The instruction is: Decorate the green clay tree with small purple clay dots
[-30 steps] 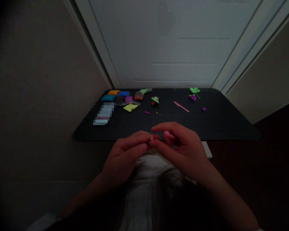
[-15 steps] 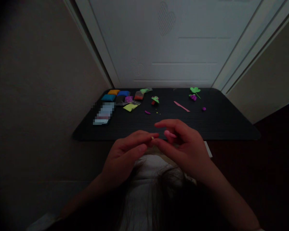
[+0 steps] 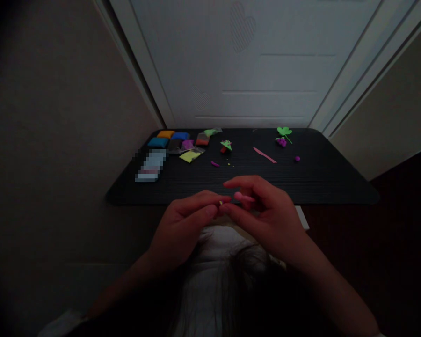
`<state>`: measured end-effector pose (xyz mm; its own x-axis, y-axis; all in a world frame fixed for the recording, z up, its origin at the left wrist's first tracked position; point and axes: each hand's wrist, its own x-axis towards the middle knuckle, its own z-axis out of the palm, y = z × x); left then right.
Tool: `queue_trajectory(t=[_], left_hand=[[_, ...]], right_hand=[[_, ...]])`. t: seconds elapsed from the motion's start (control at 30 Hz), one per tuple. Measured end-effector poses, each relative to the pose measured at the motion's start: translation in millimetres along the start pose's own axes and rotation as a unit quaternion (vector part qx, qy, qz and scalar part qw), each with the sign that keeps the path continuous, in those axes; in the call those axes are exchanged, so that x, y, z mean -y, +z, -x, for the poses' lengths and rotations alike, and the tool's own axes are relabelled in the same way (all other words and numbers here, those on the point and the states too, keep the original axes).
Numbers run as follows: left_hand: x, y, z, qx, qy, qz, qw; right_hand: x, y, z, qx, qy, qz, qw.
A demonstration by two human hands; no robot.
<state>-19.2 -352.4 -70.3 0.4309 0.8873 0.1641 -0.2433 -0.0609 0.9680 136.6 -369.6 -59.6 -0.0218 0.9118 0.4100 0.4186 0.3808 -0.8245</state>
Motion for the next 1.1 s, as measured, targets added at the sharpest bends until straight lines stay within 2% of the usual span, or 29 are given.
queue_trajectory(t=[0.27,0.47,0.7,0.77,0.87,0.97,1.03,1.1], left_hand=[[5.4,-0.5,-2.6,0.0,-0.047,0.088,0.995],[6.6,-1.1,-6.2,0.019,-0.106,0.184,0.977],[8.3,0.4,-7.3,0.007,-0.12,0.242,0.963],[7.4,0.3,-7.1,0.006,-0.123,0.24,0.963],[4.9,-0.2,-6.6,0.003,-0.121,0.232,0.965],[2.4,-0.6,-5.8,0.005,-0.116,0.226,0.967],[0.7,-0.6,-4.8,0.01,-0.107,0.222,0.969],[-1.5,-0.2,-3.4,0.017,-0.092,0.219,0.971]], right_hand=[[0.8,-1.1,1.1,0.0,-0.009,-0.001,1.0],[1.0,-0.6,1.8,0.007,-0.006,0.002,1.0],[0.9,-1.9,3.3,0.02,-0.007,-0.008,1.0],[-2.3,-2.1,5.1,0.007,-0.003,-0.027,1.0],[-7.6,-2.1,6.4,-0.046,-0.055,-0.119,0.99],[-4.7,-3.1,5.1,-0.128,-0.148,-0.201,0.96],[3.9,-4.8,4.7,-0.161,-0.179,-0.219,0.946],[15.9,-7.0,6.1,-0.147,-0.185,-0.194,0.952]])
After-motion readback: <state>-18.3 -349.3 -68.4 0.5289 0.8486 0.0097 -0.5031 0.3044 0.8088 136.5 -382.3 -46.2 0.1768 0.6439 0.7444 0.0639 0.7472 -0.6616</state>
